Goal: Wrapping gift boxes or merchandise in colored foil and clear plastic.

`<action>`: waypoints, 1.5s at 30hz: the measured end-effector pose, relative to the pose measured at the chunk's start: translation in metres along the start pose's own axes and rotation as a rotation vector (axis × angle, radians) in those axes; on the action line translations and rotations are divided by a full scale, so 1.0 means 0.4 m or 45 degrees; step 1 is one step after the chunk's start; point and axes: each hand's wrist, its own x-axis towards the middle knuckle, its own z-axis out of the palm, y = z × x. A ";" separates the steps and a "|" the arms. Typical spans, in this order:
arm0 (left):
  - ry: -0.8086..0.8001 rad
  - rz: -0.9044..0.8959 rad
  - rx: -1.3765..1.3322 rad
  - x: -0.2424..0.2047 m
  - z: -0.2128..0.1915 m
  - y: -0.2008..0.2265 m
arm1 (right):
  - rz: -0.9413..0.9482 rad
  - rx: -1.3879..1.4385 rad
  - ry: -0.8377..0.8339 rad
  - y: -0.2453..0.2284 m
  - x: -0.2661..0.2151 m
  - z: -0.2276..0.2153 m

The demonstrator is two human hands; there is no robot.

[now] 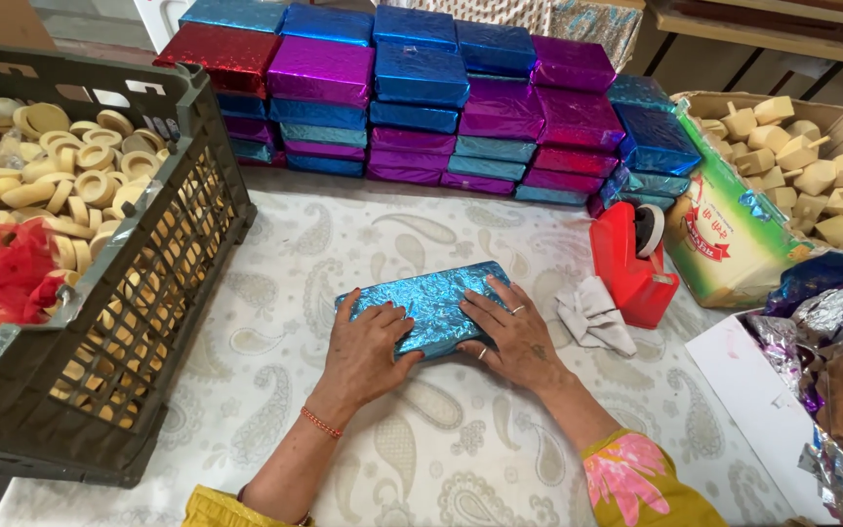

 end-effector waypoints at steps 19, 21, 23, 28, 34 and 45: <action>0.043 -0.017 -0.050 -0.003 0.013 -0.005 | 0.017 0.021 0.092 -0.014 -0.001 -0.014; 0.035 -0.038 -0.057 -0.002 0.010 -0.003 | 0.050 0.039 0.085 -0.012 0.000 -0.012; 0.045 -0.034 -0.061 -0.002 0.013 -0.002 | 0.057 0.054 0.081 -0.009 -0.003 -0.009; 0.040 -0.032 -0.067 -0.003 0.011 0.000 | 0.075 0.099 0.117 -0.003 -0.008 -0.009; 0.068 -0.024 -0.080 -0.006 0.023 -0.004 | 0.165 0.064 0.197 0.011 -0.011 0.001; 0.175 0.016 -0.110 -0.008 0.059 0.002 | -0.072 -0.042 0.075 -0.060 0.026 -0.037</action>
